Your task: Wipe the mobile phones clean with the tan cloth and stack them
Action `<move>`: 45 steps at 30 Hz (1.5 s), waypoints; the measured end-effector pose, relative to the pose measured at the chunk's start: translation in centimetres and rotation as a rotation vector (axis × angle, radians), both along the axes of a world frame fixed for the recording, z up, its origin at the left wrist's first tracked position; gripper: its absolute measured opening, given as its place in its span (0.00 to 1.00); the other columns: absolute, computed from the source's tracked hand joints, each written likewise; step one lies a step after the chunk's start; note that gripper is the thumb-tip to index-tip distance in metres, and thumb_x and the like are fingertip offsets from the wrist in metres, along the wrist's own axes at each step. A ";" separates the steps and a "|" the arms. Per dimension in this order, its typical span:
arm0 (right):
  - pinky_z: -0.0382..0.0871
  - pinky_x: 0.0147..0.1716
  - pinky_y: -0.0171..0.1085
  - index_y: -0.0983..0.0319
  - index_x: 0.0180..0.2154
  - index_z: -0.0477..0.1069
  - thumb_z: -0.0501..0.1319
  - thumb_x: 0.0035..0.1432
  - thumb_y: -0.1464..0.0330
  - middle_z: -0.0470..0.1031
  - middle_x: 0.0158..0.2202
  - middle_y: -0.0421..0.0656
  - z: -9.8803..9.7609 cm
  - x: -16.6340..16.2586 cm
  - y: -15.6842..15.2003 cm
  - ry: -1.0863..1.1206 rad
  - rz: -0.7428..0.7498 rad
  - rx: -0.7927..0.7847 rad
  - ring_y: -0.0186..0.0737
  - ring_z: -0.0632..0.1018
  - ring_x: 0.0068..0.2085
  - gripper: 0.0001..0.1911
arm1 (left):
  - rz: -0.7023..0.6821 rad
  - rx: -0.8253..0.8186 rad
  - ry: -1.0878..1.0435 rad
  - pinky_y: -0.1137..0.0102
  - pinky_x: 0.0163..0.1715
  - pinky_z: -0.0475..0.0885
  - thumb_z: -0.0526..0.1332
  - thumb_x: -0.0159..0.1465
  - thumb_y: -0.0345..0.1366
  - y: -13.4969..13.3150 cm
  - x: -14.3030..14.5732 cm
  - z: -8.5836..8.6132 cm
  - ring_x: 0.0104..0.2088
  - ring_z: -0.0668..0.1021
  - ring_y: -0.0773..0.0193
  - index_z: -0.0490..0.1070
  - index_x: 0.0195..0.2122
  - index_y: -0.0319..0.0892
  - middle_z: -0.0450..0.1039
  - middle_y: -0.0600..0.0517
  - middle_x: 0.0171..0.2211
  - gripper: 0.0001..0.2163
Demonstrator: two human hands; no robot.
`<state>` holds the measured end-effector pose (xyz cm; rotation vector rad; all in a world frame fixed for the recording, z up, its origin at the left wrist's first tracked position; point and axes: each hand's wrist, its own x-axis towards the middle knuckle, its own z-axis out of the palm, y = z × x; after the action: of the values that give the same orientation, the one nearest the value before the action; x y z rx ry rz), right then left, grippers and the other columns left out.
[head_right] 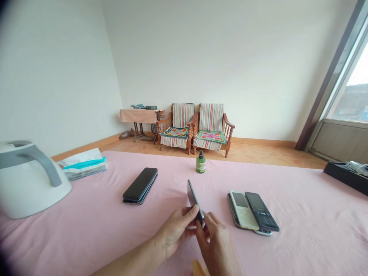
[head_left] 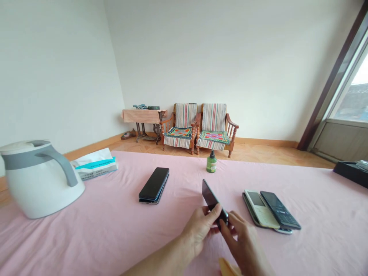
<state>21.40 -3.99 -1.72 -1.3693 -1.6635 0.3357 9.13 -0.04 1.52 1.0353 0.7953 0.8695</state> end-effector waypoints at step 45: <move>0.66 0.29 0.33 0.62 0.42 0.71 0.49 0.64 0.68 0.74 0.30 0.42 0.1 -0.7 -1.0 -0.129 0.071 -0.060 0.36 0.76 0.28 0.13 | 0.499 0.880 1.595 0.57 0.58 0.58 0.55 0.61 0.43 8.0 -14.4 3.6 0.62 0.57 0.47 0.42 0.63 0.38 0.51 0.37 0.62 0.34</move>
<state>20.72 -4.95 -1.60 -1.4040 -1.8246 0.3467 -5.28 7.96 5.09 2.4401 2.1548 0.6577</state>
